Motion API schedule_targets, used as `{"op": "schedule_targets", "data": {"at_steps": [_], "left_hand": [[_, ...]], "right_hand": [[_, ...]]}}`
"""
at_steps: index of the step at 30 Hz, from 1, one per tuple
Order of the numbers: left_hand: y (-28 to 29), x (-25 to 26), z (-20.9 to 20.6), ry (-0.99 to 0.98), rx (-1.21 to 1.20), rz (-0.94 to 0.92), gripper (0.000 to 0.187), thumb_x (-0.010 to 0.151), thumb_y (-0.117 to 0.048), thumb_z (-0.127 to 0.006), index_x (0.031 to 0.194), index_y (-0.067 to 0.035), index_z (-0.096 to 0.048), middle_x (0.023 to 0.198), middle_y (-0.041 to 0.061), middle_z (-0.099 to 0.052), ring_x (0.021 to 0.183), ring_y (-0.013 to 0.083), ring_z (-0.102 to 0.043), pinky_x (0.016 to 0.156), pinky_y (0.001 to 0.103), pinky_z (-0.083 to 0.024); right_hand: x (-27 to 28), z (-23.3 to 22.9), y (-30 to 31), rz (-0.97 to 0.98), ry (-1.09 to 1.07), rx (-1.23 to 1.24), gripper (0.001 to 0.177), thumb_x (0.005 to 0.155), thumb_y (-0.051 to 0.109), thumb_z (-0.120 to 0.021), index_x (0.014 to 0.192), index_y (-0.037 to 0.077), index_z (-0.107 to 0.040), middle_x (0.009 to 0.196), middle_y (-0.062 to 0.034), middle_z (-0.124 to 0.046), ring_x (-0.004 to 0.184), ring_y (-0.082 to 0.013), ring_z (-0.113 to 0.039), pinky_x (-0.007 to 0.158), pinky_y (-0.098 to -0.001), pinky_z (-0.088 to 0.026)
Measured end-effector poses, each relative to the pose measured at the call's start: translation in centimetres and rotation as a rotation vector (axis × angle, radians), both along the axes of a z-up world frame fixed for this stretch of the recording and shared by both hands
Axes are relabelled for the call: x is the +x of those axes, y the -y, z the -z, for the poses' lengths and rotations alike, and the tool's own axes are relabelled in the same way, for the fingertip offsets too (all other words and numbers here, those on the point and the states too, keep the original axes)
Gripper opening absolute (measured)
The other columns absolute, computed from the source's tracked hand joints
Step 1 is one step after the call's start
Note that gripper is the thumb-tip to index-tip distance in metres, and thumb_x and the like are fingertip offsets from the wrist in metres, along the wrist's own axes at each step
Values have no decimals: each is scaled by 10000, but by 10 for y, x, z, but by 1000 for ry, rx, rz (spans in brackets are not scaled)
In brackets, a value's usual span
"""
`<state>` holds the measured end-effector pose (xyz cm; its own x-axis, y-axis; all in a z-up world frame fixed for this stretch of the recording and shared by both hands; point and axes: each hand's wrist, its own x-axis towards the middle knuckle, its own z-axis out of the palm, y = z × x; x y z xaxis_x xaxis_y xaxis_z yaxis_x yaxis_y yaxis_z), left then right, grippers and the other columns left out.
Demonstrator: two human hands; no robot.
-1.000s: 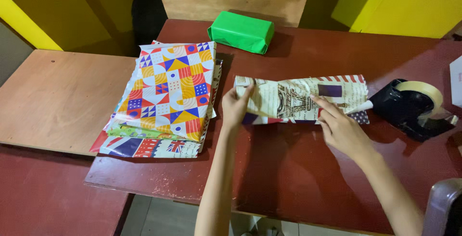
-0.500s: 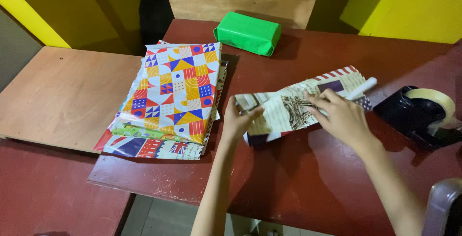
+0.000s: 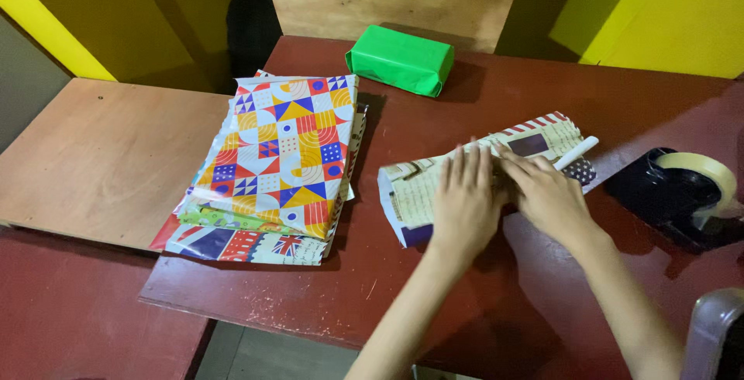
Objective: The person wraps a small rectangular item in green paper, folds the edges, and secures it with clear tape. Then they place a stuffed toy on a sheet of patterned wrapping paper, fold the paper around the toy, and tape the seams to complete the wrapping.
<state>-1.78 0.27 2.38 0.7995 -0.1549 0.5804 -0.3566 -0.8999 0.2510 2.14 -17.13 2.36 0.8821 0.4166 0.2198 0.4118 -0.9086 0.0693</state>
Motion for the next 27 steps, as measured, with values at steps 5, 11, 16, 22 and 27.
{"op": "schedule_targets", "data": {"at_steps": [5, 11, 16, 22, 27], "left_hand": [[11, -9, 41, -66, 286, 12, 764, 962, -441, -508, 1568, -3, -351, 1648, 208, -303, 1534, 393, -261, 1260, 525, -149], [-10, 4, 48, 41, 376, 58, 711, 1017, -432, -506, 1612, -88, -322, 1692, 115, -294, 1587, 297, -238, 1317, 496, -147], [-28, 11, 42, -22, 467, 104, 762, 961, -264, -572, 1644, -304, -237, 1702, 96, -242, 1575, 333, -214, 1280, 547, -138], [-26, -1, 41, -39, 443, 106, 782, 956, -232, -560, 1627, -433, -211, 1727, 102, -184, 1585, 363, -204, 1278, 582, -134], [-31, -1, 49, -1, 386, 126, 721, 986, -235, -530, 1628, -435, -270, 1740, 81, -203, 1609, 330, -197, 1303, 573, -139]], "right_hand": [[9, 5, 18, 9, 47, 110, 857, 873, 501, -636, 1578, 74, -402, 1524, -117, -494, 1301, -397, -513, 905, -480, -544], [1, 18, 29, 70, 209, -63, 801, 899, 633, -562, 1496, 102, -503, 1455, -105, -582, 1314, -310, -515, 1120, -547, -346], [8, 12, 46, 71, 27, 361, 420, 994, 401, -616, 1319, 162, -733, 1188, -102, -737, 1179, -275, -624, 1110, -451, -466], [39, 0, 42, 165, -61, 633, 268, 961, 312, -705, 1161, 151, -782, 1149, -108, -739, 1082, -246, -698, 1002, -425, -533], [48, 11, 18, 53, 41, 531, 320, 1039, 304, -640, 1303, 133, -701, 1350, -119, -673, 1304, -303, -572, 1185, -478, -355]]}}
